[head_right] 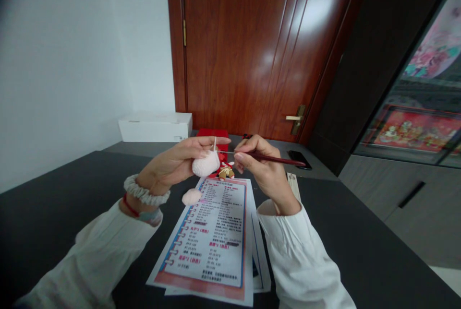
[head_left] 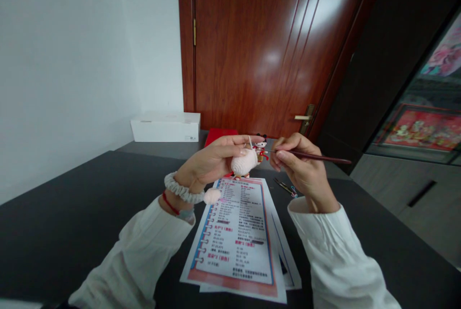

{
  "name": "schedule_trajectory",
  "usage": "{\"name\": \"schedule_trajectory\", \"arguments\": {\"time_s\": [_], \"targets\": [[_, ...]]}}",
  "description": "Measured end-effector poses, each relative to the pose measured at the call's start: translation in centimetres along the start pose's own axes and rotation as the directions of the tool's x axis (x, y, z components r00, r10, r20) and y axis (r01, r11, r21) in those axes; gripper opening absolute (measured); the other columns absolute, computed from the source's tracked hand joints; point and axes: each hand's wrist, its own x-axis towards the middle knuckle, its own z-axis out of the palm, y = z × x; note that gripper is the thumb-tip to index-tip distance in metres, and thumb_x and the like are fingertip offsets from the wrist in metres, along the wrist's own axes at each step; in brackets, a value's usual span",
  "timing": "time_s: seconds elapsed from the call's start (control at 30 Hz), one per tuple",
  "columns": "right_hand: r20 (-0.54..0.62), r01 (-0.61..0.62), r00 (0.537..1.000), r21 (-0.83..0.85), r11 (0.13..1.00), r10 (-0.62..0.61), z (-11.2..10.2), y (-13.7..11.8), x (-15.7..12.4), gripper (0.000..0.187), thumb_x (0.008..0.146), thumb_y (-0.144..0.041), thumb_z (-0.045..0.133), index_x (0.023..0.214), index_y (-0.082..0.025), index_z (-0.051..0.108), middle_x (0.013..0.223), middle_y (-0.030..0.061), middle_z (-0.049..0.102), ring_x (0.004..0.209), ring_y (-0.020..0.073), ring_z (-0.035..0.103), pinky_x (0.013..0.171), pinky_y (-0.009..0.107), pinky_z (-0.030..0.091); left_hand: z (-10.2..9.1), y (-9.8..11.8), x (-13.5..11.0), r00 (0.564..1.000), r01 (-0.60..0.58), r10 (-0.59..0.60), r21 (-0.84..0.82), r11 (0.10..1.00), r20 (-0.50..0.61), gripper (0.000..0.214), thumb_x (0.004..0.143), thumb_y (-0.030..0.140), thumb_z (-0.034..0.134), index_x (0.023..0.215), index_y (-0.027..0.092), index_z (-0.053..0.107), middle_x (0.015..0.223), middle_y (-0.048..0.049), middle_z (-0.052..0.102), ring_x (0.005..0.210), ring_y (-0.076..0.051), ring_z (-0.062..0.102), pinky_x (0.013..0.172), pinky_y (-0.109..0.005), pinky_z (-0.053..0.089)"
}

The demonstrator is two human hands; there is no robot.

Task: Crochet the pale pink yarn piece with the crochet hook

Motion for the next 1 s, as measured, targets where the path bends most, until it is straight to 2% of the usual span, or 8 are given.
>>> {"name": "schedule_trajectory", "arguments": {"time_s": [0.2, 0.43, 0.53, 0.63, 0.73, 0.83, 1.0], "targets": [[0.061, -0.003, 0.998, -0.021, 1.0, 0.004, -0.2, -0.4, -0.2, 0.01, 0.08, -0.012, 0.067, 0.078, -0.021, 0.062, 0.066, -0.003, 0.06, 0.055, 0.0103, 0.053, 0.05, 0.024, 0.04, -1.0, 0.0, -0.2, 0.992, 0.103, -0.102, -0.009, 0.995, 0.074, 0.045, 0.071, 0.013, 0.063, 0.116, 0.009, 0.061, 0.086, -0.0071, 0.067, 0.075, -0.014, 0.061, 0.066, -0.024, 0.044], [0.047, -0.078, 0.996, 0.114, 0.99, 0.073, 0.3, -0.7, -0.1, 0.011, 0.077, -0.015, 0.069, 0.072, -0.019, 0.06, 0.058, -0.0037, 0.056, 0.05, 0.0092, 0.049, 0.044, 0.022, 0.036, -0.9, 0.2, -0.4, 0.988, 0.133, -0.133, 0.01, 0.991, 0.084, 0.042, 0.068, 0.016, 0.065, 0.109, 0.009, 0.065, 0.089, -0.0088, 0.069, 0.071, -0.013, 0.059, 0.063, -0.023, 0.043], [0.021, -0.164, 0.986, 0.206, 0.965, 0.163, 0.8, -0.7, 0.0, 0.017, 0.076, -0.018, 0.069, 0.066, -0.019, 0.055, 0.052, -0.0057, 0.05, 0.046, 0.0081, 0.044, 0.041, 0.019, 0.032, -0.4, 0.3, -0.3, 0.996, 0.08, -0.082, 0.042, 0.996, 0.045, 0.037, 0.068, 0.015, 0.066, 0.105, 0.009, 0.067, 0.084, -0.0077, 0.068, 0.068, -0.012, 0.059, 0.061, -0.022, 0.043], [-0.02, -0.21, 0.975, 0.227, 0.951, 0.22, 1.1, -0.6, 0.1, 0.022, 0.076, -0.022, 0.069, 0.064, -0.02, 0.051, 0.05, -0.0072, 0.046, 0.043, 0.0074, 0.04, 0.039, 0.019, 0.031, 0.1, 0.4, -0.3, 0.998, -0.046, 0.053, 0.162, 0.986, -0.044, 0.034, 0.071, 0.012, 0.066, 0.106, 0.011, 0.066, 0.077, -0.0031, 0.064, 0.063, -0.009, 0.056, 0.058, -0.02, 0.041], [-0.08, -0.162, 0.982, 0.111, 0.98, 0.172, 1.1, -0.4, 0.1, 0.019, 0.077, -0.023, 0.069, 0.066, -0.02, 0.053, 0.053, -0.0064, 0.049, 0.046, 0.0085, 0.045, 0.041, 0.021, 0.034, 0.5, 0.5, -0.2, 0.983, -0.12, 0.156, 0.303, 0.946, -0.1, 0.038, 0.075, 0.012, 0.066, 0.112, 0.014, 0.063, 0.083, -0.0019, 0.063, 0.066, -0.009, 0.057, 0.06, -0.021, 0.043], [-0.107, -0.079, 0.991, -0.024, 0.997, 0.076, 1.1, -0.3, 0.1, 0.014, 0.079, -0.02, 0.067, 0.07, -0.02, 0.056, 0.056, -0.0058, 0.053, 0.049, 0.0091, 0.048, 0.045, 0.023, 0.037, 0.8, 0.5, -0.2, 0.974, -0.129, 0.187, 0.373, 0.919, -0.124, 0.039, 0.077, 0.014, 0.064, 0.116, 0.015, 0.06, 0.088, -0.0027, 0.063, 0.073, -0.011, 0.06, 0.065, -0.023, 0.046], [-0.127, -0.027, 0.992, -0.169, 0.985, 0.005, 1.2, -0.3, 0.0, 0.014, 0.082, -0.02, 0.065, 0.072, -0.02, 0.056, 0.057, -0.0056, 0.054, 0.049, 0.0092, 0.048, 0.047, 0.024, 0.037, 1.1, 0.5, 0.0, 0.952, -0.165, 0.26, 0.445, 0.88, -0.163, 0.036, 0.077, 0.013, 0.062, 0.113, 0.014, 0.061, 0.078, 0.0013, 0.059, 0.067, -0.009, 0.057, 0.061, -0.021, 0.045]]}}
